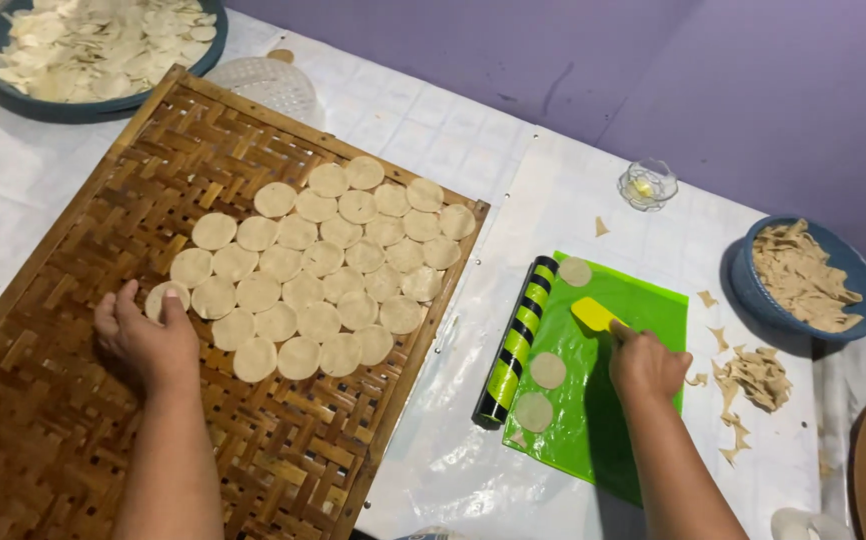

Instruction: Rolling out dough and cutting it into small circular discs for snacks.

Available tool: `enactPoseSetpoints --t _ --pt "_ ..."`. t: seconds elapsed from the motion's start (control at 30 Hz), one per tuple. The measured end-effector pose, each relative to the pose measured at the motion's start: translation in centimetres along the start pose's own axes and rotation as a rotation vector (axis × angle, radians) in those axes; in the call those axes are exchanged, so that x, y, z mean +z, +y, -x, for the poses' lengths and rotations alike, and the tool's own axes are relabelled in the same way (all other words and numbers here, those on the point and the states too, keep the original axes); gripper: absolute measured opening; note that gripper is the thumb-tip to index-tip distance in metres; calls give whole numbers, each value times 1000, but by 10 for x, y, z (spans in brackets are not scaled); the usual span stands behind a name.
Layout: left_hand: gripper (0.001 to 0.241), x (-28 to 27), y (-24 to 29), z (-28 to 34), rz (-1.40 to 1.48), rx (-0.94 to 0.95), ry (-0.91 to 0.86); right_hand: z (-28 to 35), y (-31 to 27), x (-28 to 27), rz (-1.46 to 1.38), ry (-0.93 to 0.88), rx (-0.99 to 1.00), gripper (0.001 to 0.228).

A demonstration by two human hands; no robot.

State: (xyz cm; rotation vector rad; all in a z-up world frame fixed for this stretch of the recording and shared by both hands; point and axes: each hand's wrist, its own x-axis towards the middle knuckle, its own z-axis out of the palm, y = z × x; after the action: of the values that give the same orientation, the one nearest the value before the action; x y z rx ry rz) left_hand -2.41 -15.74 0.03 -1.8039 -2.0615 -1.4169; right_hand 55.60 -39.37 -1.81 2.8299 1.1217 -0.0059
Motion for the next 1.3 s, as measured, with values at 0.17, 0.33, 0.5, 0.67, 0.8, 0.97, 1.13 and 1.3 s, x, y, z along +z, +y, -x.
enactPoseSetpoints --t 0.17,0.33,0.5,0.67,0.8,0.97,1.13,1.3 --pt "40 -16 40 16 116 40 -69 -45 -2 5 133 20 -33 38" --pt "41 -31 66 31 170 29 -116 -51 -3 0 165 36 -117 40" --pt "44 -45 104 47 162 -33 -224 -50 -3 4 52 1 -53 35" --pt "46 -29 146 72 476 -117 -192 -61 7 45 -376 -73 74 32" --pt "42 -32 194 92 562 -203 -371 -57 13 76 -813 72 104 30" --pt "38 -4 223 140 888 -452 -703 -1 -10 3 -1066 229 -146 32" --pt "61 26 227 164 1219 -864 -1165 62 -37 -50 -1088 96 -481 32" --pt "40 43 205 181 1505 -1128 -1277 102 -41 -49 -647 169 -734 37"
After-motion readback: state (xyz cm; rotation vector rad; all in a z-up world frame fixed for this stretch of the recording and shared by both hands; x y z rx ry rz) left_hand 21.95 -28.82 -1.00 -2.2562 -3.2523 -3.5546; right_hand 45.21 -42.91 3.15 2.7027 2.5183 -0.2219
